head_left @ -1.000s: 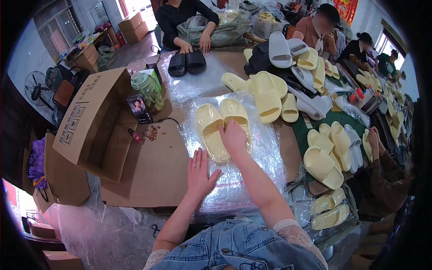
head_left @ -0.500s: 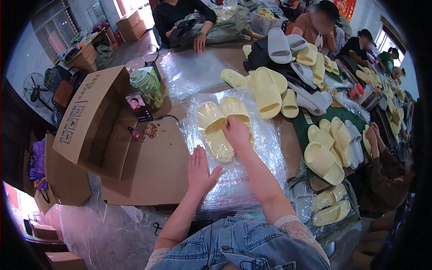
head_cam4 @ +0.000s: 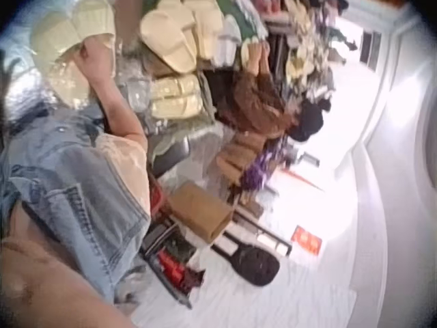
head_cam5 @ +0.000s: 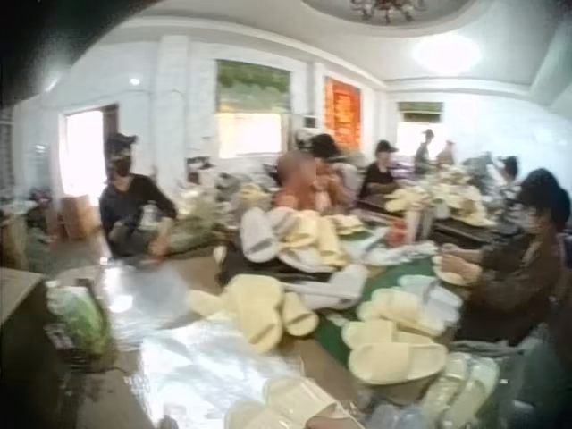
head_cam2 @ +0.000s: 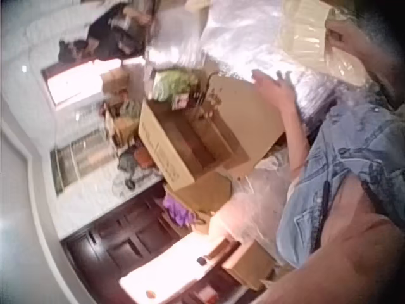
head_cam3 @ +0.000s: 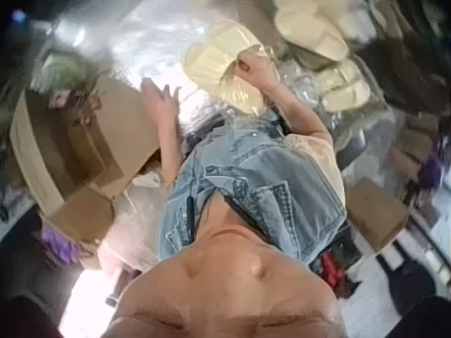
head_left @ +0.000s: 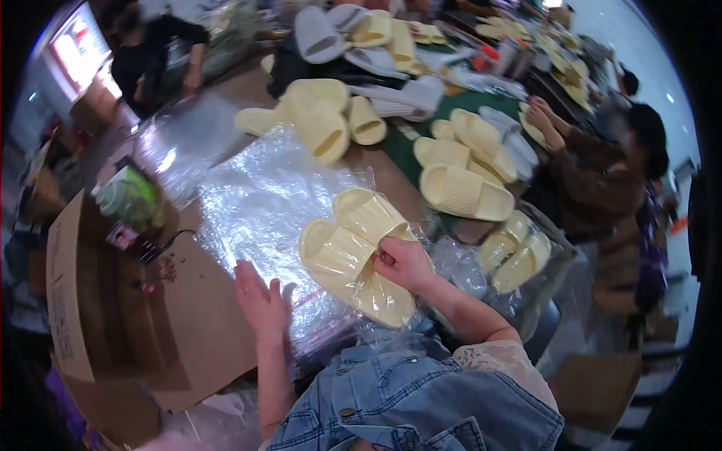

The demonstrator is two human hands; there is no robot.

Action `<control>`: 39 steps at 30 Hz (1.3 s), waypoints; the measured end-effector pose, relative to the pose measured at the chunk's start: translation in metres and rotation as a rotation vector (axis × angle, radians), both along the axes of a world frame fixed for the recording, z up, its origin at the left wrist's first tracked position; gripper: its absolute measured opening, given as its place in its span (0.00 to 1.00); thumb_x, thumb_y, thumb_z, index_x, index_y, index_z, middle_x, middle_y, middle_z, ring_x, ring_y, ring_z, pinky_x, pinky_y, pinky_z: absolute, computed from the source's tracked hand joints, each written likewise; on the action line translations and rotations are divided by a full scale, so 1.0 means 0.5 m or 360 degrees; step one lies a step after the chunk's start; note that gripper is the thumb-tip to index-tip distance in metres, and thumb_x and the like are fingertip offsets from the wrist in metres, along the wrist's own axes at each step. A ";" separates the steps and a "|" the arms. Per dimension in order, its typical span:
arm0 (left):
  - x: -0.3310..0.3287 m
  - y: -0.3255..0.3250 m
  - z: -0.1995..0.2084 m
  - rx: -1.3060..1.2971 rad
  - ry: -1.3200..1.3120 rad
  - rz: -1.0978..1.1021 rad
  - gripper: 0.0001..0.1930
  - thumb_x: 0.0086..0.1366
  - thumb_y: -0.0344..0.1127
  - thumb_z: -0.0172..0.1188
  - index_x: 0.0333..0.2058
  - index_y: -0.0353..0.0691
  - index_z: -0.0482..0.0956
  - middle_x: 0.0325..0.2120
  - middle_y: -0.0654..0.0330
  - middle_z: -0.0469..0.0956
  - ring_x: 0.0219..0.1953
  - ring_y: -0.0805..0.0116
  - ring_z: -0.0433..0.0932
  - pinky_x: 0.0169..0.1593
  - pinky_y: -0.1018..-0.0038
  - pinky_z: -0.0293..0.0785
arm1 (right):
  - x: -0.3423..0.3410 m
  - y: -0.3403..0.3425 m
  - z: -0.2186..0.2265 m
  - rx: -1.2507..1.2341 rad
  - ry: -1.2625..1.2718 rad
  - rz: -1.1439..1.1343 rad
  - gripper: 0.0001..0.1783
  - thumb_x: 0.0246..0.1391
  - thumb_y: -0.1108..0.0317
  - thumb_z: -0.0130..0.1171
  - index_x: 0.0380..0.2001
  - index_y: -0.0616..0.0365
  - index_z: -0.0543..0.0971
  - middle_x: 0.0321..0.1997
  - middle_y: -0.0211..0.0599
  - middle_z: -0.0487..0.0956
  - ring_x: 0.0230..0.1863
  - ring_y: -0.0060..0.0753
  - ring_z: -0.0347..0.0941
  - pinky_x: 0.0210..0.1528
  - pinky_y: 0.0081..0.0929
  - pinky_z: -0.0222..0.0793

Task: The person places pairs of yellow and white slippers into clear plastic bags on a table. They handle the slippers one pair at a time, arranging them inside the bags and smoothing the packaging material. The task is performed in a workshop setting with other workers visible in the background.

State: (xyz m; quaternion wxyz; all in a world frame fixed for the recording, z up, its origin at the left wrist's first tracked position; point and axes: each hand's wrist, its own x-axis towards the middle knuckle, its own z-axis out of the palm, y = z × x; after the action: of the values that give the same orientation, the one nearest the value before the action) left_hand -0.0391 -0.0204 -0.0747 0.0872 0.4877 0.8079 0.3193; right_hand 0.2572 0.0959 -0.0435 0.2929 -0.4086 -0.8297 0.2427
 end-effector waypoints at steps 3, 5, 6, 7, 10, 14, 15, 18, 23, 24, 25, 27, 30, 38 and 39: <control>-0.008 -0.005 -0.003 -0.0041 0.0116 -0.0057 0.38 0.66 0.36 0.59 0.71 0.30 0.56 0.71 0.40 0.57 0.74 0.43 0.53 0.75 0.55 0.48 | 0.105 -0.034 0.067 0.0083 0.0037 -0.0215 0.12 0.46 0.63 0.68 0.30 0.55 0.76 0.26 0.38 0.78 0.26 0.45 0.78 0.29 0.39 0.73; -0.006 -0.005 0.008 -0.0071 0.0205 -0.0086 0.35 0.69 0.38 0.56 0.70 0.30 0.57 0.71 0.40 0.57 0.74 0.43 0.53 0.75 0.55 0.48 | 0.192 -0.029 0.092 0.0212 -0.0143 -0.0523 0.11 0.43 0.66 0.69 0.30 0.55 0.78 0.27 0.38 0.79 0.26 0.44 0.78 0.30 0.37 0.74; -0.006 -0.011 0.016 -0.0072 0.0235 -0.0084 0.34 0.70 0.38 0.54 0.70 0.30 0.57 0.71 0.39 0.57 0.74 0.43 0.53 0.75 0.55 0.48 | 0.232 -0.018 0.128 0.0264 -0.0093 -0.0606 0.11 0.42 0.68 0.69 0.28 0.56 0.77 0.26 0.38 0.78 0.26 0.44 0.77 0.30 0.36 0.73; -0.005 -0.012 0.020 -0.0070 0.0265 -0.0089 0.32 0.72 0.39 0.52 0.70 0.29 0.58 0.71 0.39 0.57 0.74 0.43 0.53 0.75 0.56 0.48 | 0.285 0.001 0.129 0.0527 -0.0158 -0.0798 0.10 0.42 0.69 0.69 0.27 0.57 0.77 0.25 0.38 0.77 0.25 0.44 0.76 0.29 0.35 0.72; -0.009 0.003 0.009 -0.0037 0.0295 -0.0161 0.34 0.71 0.42 0.53 0.70 0.29 0.58 0.71 0.39 0.57 0.74 0.43 0.54 0.75 0.54 0.49 | 0.454 0.006 0.204 0.0617 -0.0457 -0.1227 0.09 0.52 0.66 0.65 0.29 0.57 0.76 0.27 0.45 0.78 0.28 0.51 0.78 0.31 0.41 0.72; -0.010 -0.001 0.001 -0.0064 0.0295 -0.0143 0.34 0.72 0.42 0.54 0.70 0.30 0.58 0.71 0.40 0.56 0.74 0.43 0.54 0.74 0.54 0.50 | 0.674 -0.023 0.204 0.0425 -0.1283 -0.1568 0.11 0.55 0.59 0.59 0.33 0.56 0.75 0.30 0.47 0.80 0.33 0.57 0.79 0.37 0.53 0.72; -0.008 0.000 0.005 -0.0063 0.0285 -0.0135 0.34 0.72 0.42 0.54 0.70 0.30 0.58 0.71 0.40 0.56 0.74 0.43 0.54 0.74 0.54 0.50 | 0.710 -0.036 0.183 0.0348 -0.1379 -0.1605 0.12 0.54 0.59 0.60 0.32 0.56 0.76 0.30 0.48 0.80 0.34 0.57 0.79 0.37 0.53 0.72; -0.002 -0.003 0.012 -0.0053 0.0289 -0.0128 0.33 0.72 0.41 0.54 0.69 0.30 0.59 0.71 0.40 0.56 0.74 0.43 0.54 0.74 0.54 0.50 | 0.722 -0.076 0.137 0.0006 -0.1337 -0.1297 0.12 0.51 0.59 0.61 0.30 0.57 0.76 0.30 0.48 0.80 0.35 0.57 0.79 0.38 0.52 0.72; -0.006 0.000 0.011 -0.0075 0.0307 -0.0143 0.33 0.72 0.42 0.54 0.69 0.31 0.59 0.71 0.40 0.57 0.73 0.43 0.54 0.74 0.53 0.50 | 0.660 -0.037 -0.024 -0.0266 -0.1208 -0.0669 0.12 0.46 0.61 0.60 0.31 0.57 0.78 0.31 0.48 0.81 0.37 0.57 0.79 0.41 0.50 0.74; -0.005 0.000 0.016 -0.0076 0.0315 -0.0148 0.33 0.72 0.41 0.54 0.69 0.31 0.59 0.71 0.40 0.57 0.73 0.43 0.54 0.74 0.53 0.50 | 0.657 -0.016 -0.055 -0.0262 -0.1232 -0.0625 0.12 0.46 0.61 0.60 0.31 0.57 0.78 0.31 0.48 0.81 0.37 0.57 0.79 0.41 0.50 0.74; -0.007 -0.001 0.015 -0.0070 0.0325 -0.0152 0.32 0.72 0.41 0.54 0.69 0.31 0.59 0.71 0.40 0.57 0.73 0.43 0.54 0.74 0.53 0.50 | 0.656 0.005 -0.071 -0.0253 -0.1260 -0.0578 0.12 0.47 0.61 0.60 0.32 0.57 0.78 0.31 0.48 0.81 0.37 0.57 0.79 0.41 0.50 0.74; -0.013 -0.003 0.004 -0.0059 0.0343 -0.0161 0.32 0.72 0.41 0.54 0.69 0.31 0.60 0.71 0.40 0.57 0.73 0.43 0.54 0.74 0.53 0.50 | 0.674 0.041 -0.077 -0.0267 -0.1189 -0.0656 0.13 0.48 0.60 0.59 0.34 0.56 0.78 0.33 0.49 0.82 0.38 0.57 0.80 0.42 0.50 0.74; -0.019 -0.005 -0.005 -0.0050 0.0352 -0.0146 0.32 0.71 0.41 0.55 0.69 0.32 0.60 0.71 0.40 0.57 0.73 0.43 0.55 0.74 0.53 0.50 | 0.664 0.089 -0.098 -0.0430 -0.1180 -0.0804 0.14 0.51 0.60 0.57 0.38 0.55 0.79 0.36 0.51 0.83 0.41 0.56 0.80 0.45 0.50 0.75; -0.013 -0.002 0.003 -0.0027 0.0326 -0.0153 0.32 0.70 0.43 0.56 0.67 0.32 0.63 0.71 0.40 0.57 0.73 0.42 0.55 0.74 0.52 0.51 | 0.648 0.069 -0.179 -0.0615 -0.1226 -0.0864 0.17 0.56 0.61 0.54 0.48 0.51 0.79 0.43 0.55 0.84 0.48 0.57 0.80 0.51 0.50 0.75; -0.014 -0.002 0.003 -0.0022 0.0320 -0.0149 0.32 0.70 0.43 0.56 0.67 0.32 0.63 0.71 0.40 0.57 0.73 0.42 0.55 0.74 0.52 0.51 | 0.639 0.075 -0.170 -0.0614 -0.1204 -0.0880 0.16 0.56 0.62 0.54 0.47 0.51 0.79 0.44 0.55 0.84 0.49 0.57 0.80 0.51 0.51 0.75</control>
State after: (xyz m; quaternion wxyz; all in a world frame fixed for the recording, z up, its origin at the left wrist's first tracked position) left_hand -0.0463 -0.0213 -0.0731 0.0239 0.5539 0.7910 0.2586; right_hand 0.5767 0.1333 -0.1286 -0.0556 -0.7191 -0.6784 0.1399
